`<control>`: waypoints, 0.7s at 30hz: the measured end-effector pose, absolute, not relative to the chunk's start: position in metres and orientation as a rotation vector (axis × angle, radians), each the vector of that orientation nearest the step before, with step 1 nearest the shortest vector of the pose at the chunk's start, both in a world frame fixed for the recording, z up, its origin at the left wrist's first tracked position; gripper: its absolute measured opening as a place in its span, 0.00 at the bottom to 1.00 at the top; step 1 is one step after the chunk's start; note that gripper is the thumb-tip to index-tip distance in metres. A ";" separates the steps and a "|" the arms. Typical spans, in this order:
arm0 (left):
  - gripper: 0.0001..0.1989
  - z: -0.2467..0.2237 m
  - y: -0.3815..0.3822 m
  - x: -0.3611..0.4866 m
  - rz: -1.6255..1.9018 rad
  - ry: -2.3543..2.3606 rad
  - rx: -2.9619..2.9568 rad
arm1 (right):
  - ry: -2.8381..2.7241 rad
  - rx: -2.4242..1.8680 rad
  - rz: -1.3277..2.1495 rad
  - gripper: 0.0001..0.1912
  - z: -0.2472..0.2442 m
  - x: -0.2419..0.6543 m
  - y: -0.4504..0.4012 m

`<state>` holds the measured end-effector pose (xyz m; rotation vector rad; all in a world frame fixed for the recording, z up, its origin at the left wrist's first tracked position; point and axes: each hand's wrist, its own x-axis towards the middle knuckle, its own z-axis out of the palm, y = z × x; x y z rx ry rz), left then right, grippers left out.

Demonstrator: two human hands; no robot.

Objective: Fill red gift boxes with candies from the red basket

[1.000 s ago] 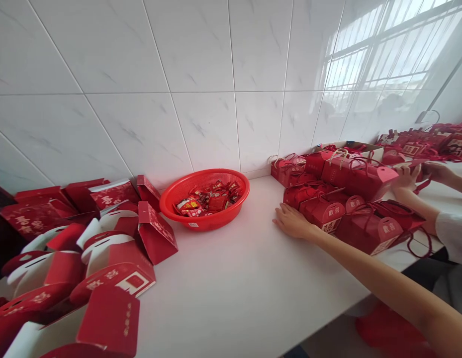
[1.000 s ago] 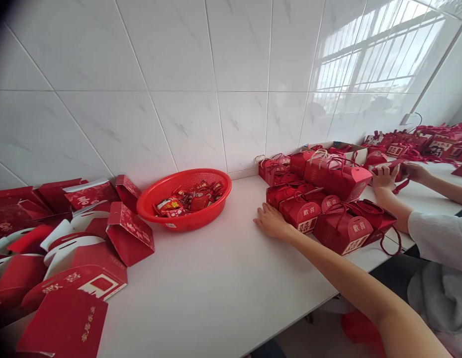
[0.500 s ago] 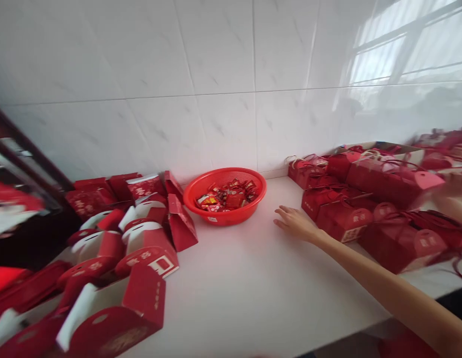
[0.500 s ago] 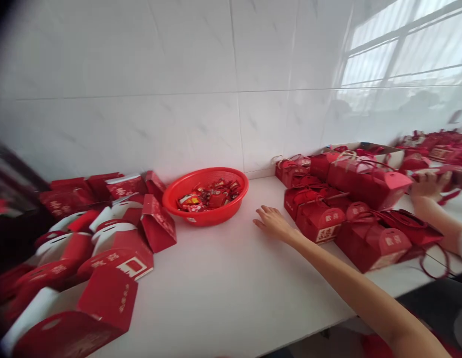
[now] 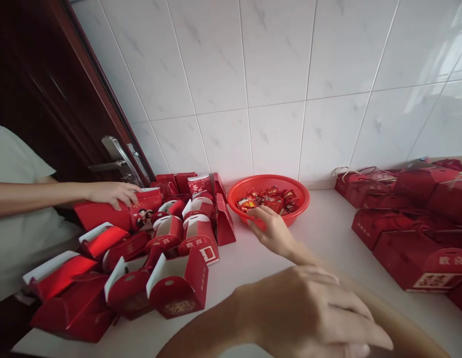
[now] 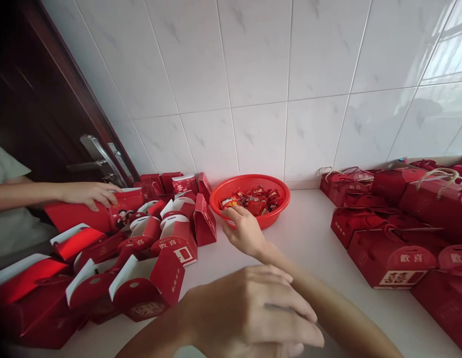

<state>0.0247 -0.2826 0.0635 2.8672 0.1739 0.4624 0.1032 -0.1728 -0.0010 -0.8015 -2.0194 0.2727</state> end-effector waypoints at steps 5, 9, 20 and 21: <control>0.13 0.080 -0.262 -0.005 0.839 0.418 2.914 | -1.972 -0.801 0.360 0.13 0.008 0.043 -0.160; 0.11 0.086 -0.256 -0.022 0.982 0.546 2.897 | -2.045 -0.586 0.394 0.16 0.003 0.005 -0.178; 0.12 0.092 -0.284 -0.024 0.848 0.552 3.048 | -2.236 -0.253 0.512 0.13 -0.019 0.003 -0.203; 0.12 0.093 -0.286 -0.026 0.864 0.565 3.039 | -2.201 -0.305 0.547 0.13 -0.024 0.016 -0.205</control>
